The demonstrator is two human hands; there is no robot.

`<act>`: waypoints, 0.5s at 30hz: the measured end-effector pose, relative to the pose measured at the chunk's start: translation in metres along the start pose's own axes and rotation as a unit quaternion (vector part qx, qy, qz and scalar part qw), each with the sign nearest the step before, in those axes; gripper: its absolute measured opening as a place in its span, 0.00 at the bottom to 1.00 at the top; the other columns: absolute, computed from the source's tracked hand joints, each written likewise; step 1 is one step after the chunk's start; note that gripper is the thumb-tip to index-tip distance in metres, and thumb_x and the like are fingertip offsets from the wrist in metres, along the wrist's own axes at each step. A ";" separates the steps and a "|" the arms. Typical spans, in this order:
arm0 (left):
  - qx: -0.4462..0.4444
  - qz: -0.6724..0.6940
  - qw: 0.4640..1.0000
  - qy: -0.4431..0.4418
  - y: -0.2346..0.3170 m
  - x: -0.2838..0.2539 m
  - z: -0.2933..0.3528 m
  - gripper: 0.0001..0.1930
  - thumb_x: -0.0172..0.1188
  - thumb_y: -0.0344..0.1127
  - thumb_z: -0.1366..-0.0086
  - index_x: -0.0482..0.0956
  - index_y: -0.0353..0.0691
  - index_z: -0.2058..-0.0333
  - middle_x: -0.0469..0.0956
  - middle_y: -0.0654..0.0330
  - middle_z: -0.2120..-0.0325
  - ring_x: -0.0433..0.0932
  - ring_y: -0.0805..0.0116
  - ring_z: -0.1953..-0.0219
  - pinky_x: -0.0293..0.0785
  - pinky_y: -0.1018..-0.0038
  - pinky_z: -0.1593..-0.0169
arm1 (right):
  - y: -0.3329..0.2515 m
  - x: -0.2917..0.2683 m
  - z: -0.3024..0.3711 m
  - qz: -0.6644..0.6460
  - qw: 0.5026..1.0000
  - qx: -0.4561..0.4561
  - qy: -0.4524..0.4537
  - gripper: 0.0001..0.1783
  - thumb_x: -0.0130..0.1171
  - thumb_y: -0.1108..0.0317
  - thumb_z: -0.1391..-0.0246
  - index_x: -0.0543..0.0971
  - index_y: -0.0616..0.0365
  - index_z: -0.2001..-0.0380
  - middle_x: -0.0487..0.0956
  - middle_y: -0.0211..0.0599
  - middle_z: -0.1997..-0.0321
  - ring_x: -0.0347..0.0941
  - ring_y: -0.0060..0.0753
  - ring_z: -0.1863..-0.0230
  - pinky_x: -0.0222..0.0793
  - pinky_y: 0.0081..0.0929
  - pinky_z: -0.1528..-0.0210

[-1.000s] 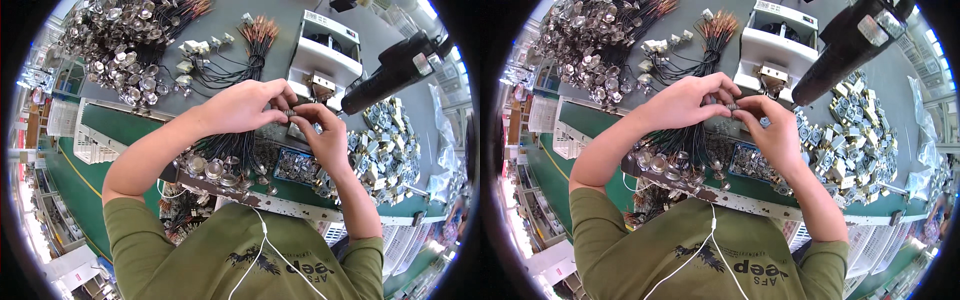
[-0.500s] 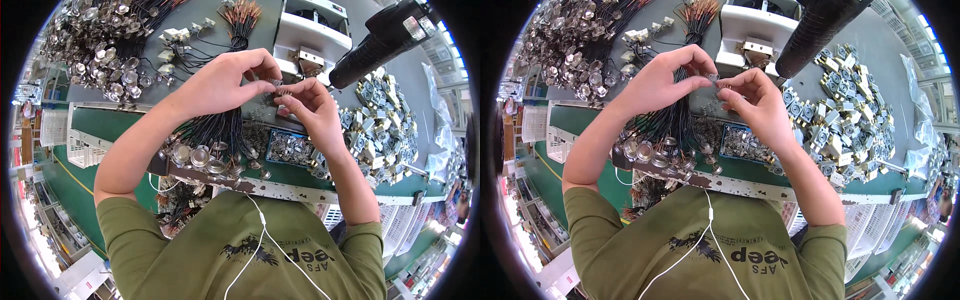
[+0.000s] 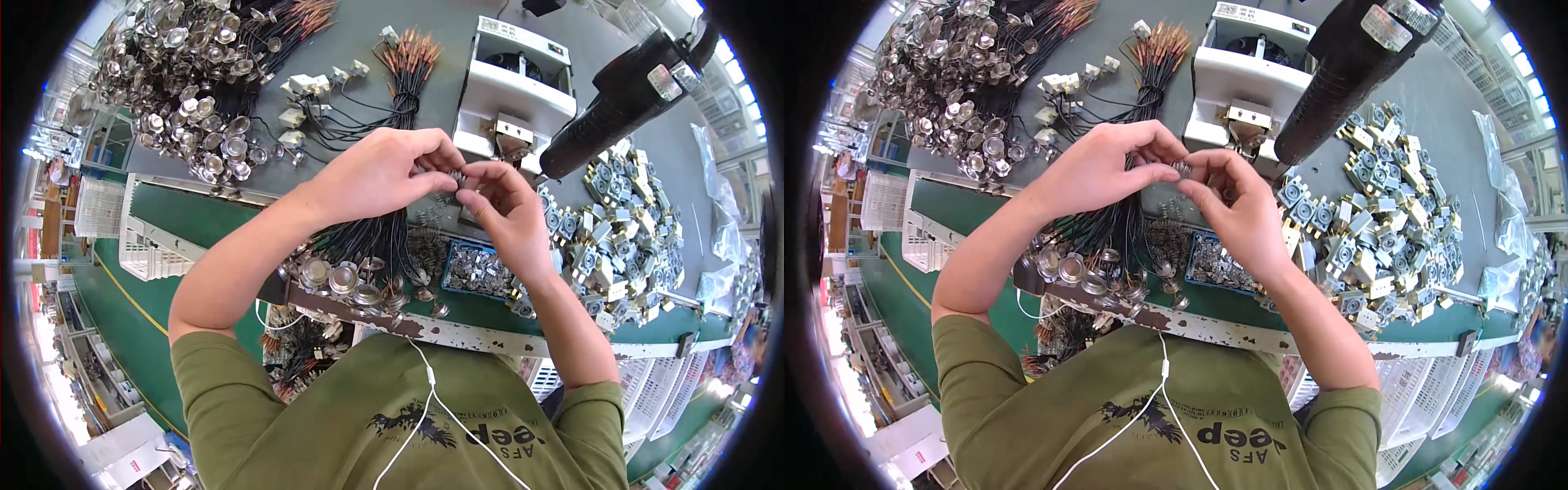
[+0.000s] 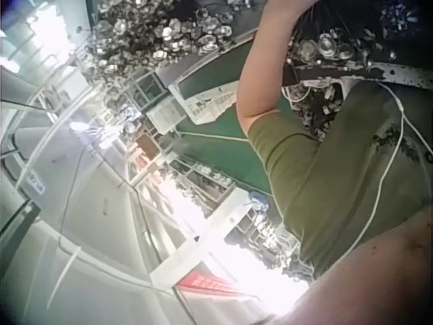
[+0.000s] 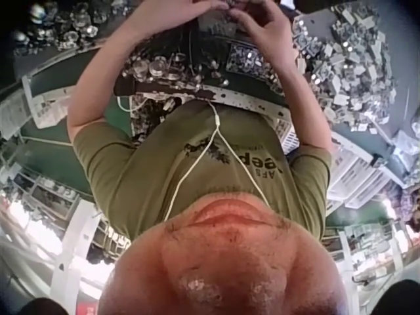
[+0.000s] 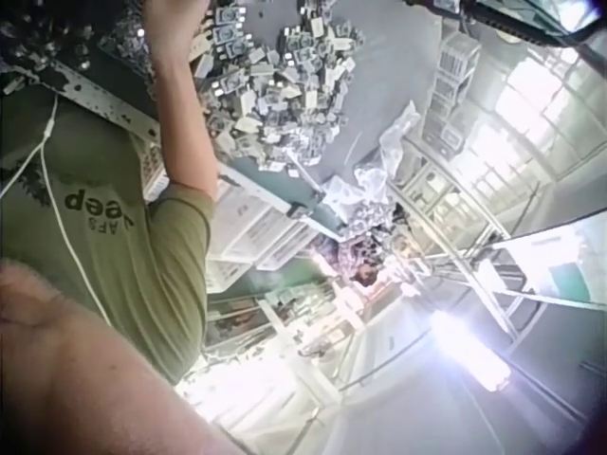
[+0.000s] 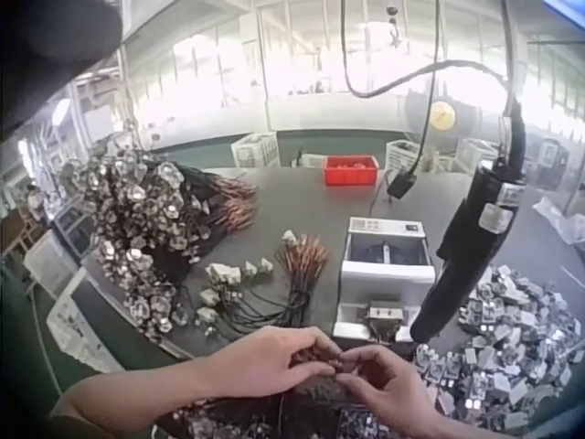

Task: Assemble small electronic components on a production line using a handheld electric screwdriver.

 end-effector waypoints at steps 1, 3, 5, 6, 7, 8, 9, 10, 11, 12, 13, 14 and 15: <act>-0.010 0.003 1.000 -0.002 0.001 -0.002 0.000 0.10 0.67 0.31 0.34 0.82 0.34 0.56 0.86 0.60 0.64 0.83 0.74 0.62 0.77 0.75 0.55 | 0.002 0.000 0.001 -0.001 1.000 0.008 -0.001 0.12 0.63 0.73 0.34 0.77 0.63 0.49 0.79 0.24 0.61 0.74 0.12 0.58 0.69 0.15 0.55; -0.019 0.004 1.000 -0.004 0.001 -0.002 0.001 0.10 0.67 0.31 0.34 0.82 0.34 0.57 0.86 0.61 0.65 0.83 0.74 0.62 0.77 0.75 0.55 | 0.002 -0.001 0.000 -0.006 1.000 0.024 0.014 0.12 0.62 0.73 0.34 0.77 0.62 0.49 0.79 0.23 0.61 0.73 0.12 0.59 0.69 0.15 0.54; -0.030 0.007 0.999 -0.008 0.000 -0.001 0.001 0.10 0.67 0.32 0.34 0.82 0.35 0.57 0.85 0.61 0.65 0.83 0.75 0.62 0.77 0.75 0.55 | 0.002 -0.001 0.000 -0.012 0.999 0.043 0.029 0.12 0.62 0.74 0.35 0.77 0.62 0.50 0.79 0.23 0.61 0.73 0.12 0.60 0.69 0.15 0.54; -0.023 0.005 1.000 -0.001 0.002 -0.003 0.001 0.10 0.67 0.32 0.34 0.82 0.35 0.57 0.85 0.62 0.66 0.82 0.75 0.62 0.77 0.75 0.55 | 0.000 0.000 0.000 -0.005 0.999 0.037 0.031 0.12 0.62 0.74 0.34 0.76 0.61 0.50 0.79 0.23 0.61 0.73 0.12 0.59 0.69 0.15 0.54; -0.016 0.004 1.000 0.005 0.003 -0.004 0.000 0.10 0.67 0.32 0.34 0.82 0.35 0.57 0.84 0.63 0.66 0.81 0.76 0.62 0.77 0.75 0.55 | -0.001 0.001 -0.001 0.001 0.999 0.031 0.034 0.11 0.62 0.74 0.34 0.76 0.61 0.51 0.79 0.24 0.60 0.73 0.12 0.59 0.69 0.15 0.54; -0.019 0.007 1.000 0.002 0.003 -0.002 0.001 0.10 0.67 0.32 0.34 0.82 0.35 0.57 0.84 0.63 0.66 0.81 0.76 0.62 0.77 0.75 0.55 | 0.001 0.001 0.001 0.000 0.999 0.036 0.036 0.11 0.62 0.74 0.34 0.76 0.61 0.51 0.79 0.24 0.60 0.73 0.12 0.59 0.69 0.15 0.54; -0.015 0.014 1.000 0.014 0.003 -0.003 0.002 0.09 0.67 0.32 0.34 0.82 0.35 0.57 0.84 0.64 0.66 0.81 0.76 0.62 0.77 0.75 0.54 | 0.000 0.002 0.000 0.007 0.999 0.011 0.031 0.11 0.61 0.74 0.34 0.75 0.61 0.51 0.79 0.24 0.59 0.73 0.12 0.58 0.69 0.15 0.54; -0.011 0.021 0.999 0.027 0.003 -0.005 0.002 0.09 0.67 0.32 0.34 0.82 0.35 0.57 0.83 0.65 0.66 0.81 0.77 0.62 0.77 0.75 0.54 | -0.001 0.004 -0.001 0.013 0.999 -0.014 0.026 0.11 0.61 0.74 0.33 0.74 0.60 0.51 0.79 0.24 0.59 0.73 0.12 0.57 0.69 0.15 0.55; -0.014 0.027 0.999 0.020 0.002 -0.005 0.002 0.09 0.67 0.32 0.34 0.82 0.36 0.57 0.83 0.64 0.66 0.81 0.77 0.61 0.77 0.76 0.53 | -0.001 0.005 -0.003 -0.026 0.998 -0.041 0.045 0.11 0.64 0.71 0.36 0.75 0.61 0.54 0.77 0.25 0.66 0.70 0.13 0.66 0.68 0.17 0.63; -0.015 0.032 0.999 0.016 0.001 -0.004 0.002 0.09 0.67 0.32 0.34 0.82 0.36 0.57 0.83 0.64 0.66 0.81 0.77 0.61 0.77 0.76 0.53 | -0.001 0.004 -0.004 -0.020 0.998 -0.031 0.041 0.11 0.64 0.70 0.35 0.75 0.60 0.54 0.77 0.26 0.64 0.70 0.13 0.67 0.67 0.17 0.64; -0.017 0.028 0.999 0.026 0.000 -0.004 0.003 0.09 0.67 0.31 0.34 0.82 0.36 0.57 0.83 0.64 0.65 0.81 0.77 0.61 0.77 0.76 0.53 | 0.000 0.004 -0.003 -0.011 0.999 -0.014 0.038 0.10 0.62 0.69 0.34 0.75 0.61 0.54 0.77 0.26 0.64 0.70 0.13 0.66 0.67 0.17 0.64; -0.018 0.021 0.999 0.038 0.000 -0.006 0.003 0.09 0.67 0.31 0.34 0.82 0.36 0.57 0.83 0.64 0.65 0.81 0.77 0.61 0.77 0.76 0.53 | 0.000 0.003 -0.003 -0.002 0.999 0.000 0.034 0.10 0.61 0.68 0.32 0.74 0.61 0.54 0.77 0.26 0.63 0.70 0.13 0.65 0.67 0.17 0.63; -0.005 0.015 0.999 0.042 0.002 -0.007 0.002 0.09 0.67 0.30 0.34 0.82 0.36 0.57 0.83 0.65 0.65 0.81 0.77 0.61 0.77 0.76 0.53 | 0.000 0.002 -0.002 -0.002 0.999 0.002 0.036 0.10 0.61 0.68 0.32 0.74 0.61 0.54 0.77 0.26 0.63 0.70 0.13 0.65 0.67 0.17 0.63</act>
Point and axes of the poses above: each hand's wrist, its own z-axis away from the middle knuckle, its own x-axis out of the palm, y = z × x, the point moved 6 cm from there along -z, towards the middle knuckle
